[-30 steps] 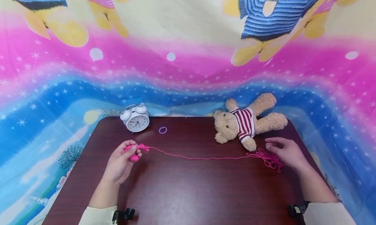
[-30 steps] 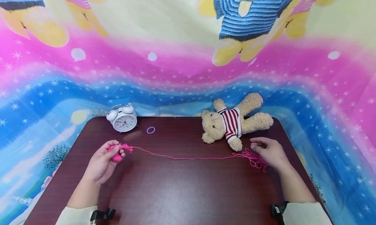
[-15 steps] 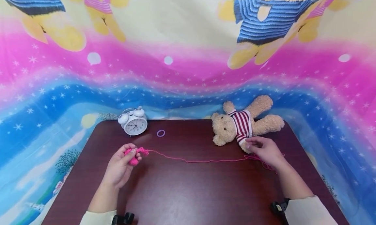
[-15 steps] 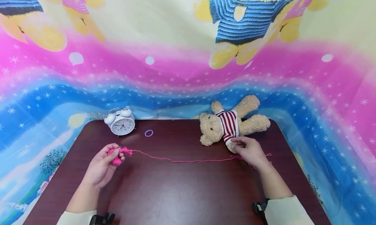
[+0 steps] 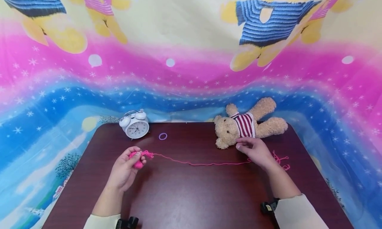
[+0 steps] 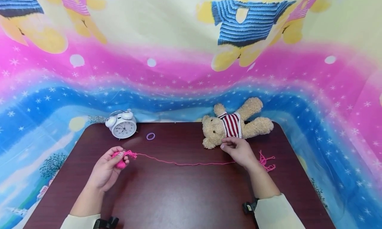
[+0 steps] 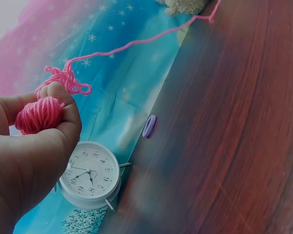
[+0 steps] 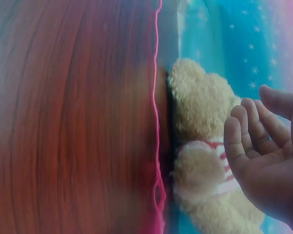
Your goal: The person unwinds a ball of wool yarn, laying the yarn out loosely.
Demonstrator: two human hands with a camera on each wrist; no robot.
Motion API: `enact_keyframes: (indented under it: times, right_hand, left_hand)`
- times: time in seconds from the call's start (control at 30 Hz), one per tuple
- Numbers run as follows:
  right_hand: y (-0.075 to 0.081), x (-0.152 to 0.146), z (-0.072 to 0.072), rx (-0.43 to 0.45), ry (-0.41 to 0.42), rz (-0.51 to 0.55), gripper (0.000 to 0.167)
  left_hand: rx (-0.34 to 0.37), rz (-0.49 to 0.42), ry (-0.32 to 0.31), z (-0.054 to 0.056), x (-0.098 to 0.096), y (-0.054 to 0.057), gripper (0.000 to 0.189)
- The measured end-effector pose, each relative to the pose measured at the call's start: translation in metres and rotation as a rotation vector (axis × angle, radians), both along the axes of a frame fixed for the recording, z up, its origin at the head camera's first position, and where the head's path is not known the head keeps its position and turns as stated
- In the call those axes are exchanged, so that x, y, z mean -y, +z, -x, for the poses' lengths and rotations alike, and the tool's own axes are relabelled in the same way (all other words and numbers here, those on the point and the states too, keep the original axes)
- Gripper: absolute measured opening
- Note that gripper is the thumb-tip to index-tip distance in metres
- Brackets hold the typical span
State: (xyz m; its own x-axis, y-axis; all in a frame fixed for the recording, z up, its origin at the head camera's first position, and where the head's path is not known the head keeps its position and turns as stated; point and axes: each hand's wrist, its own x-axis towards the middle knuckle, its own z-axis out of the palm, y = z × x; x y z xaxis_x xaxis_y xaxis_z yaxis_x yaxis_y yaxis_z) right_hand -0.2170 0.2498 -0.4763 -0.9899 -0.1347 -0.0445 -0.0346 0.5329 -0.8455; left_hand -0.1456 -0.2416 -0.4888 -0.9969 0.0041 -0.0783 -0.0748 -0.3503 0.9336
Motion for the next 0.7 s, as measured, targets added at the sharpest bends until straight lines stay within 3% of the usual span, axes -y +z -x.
enact_keyframes:
  times: [0.23,0.7]
  right_hand:
    - [-0.006,0.021,0.001,-0.023,0.027,0.050,0.036]
    - [-0.006,0.065,0.002,-0.038,0.115,0.095,0.030]
  left_hand:
    - [-0.017,-0.040,-0.020,0.004,-0.010,0.000,0.014]
    - [0.009,-0.027,-0.028,0.009,-0.024,-0.001,0.014]
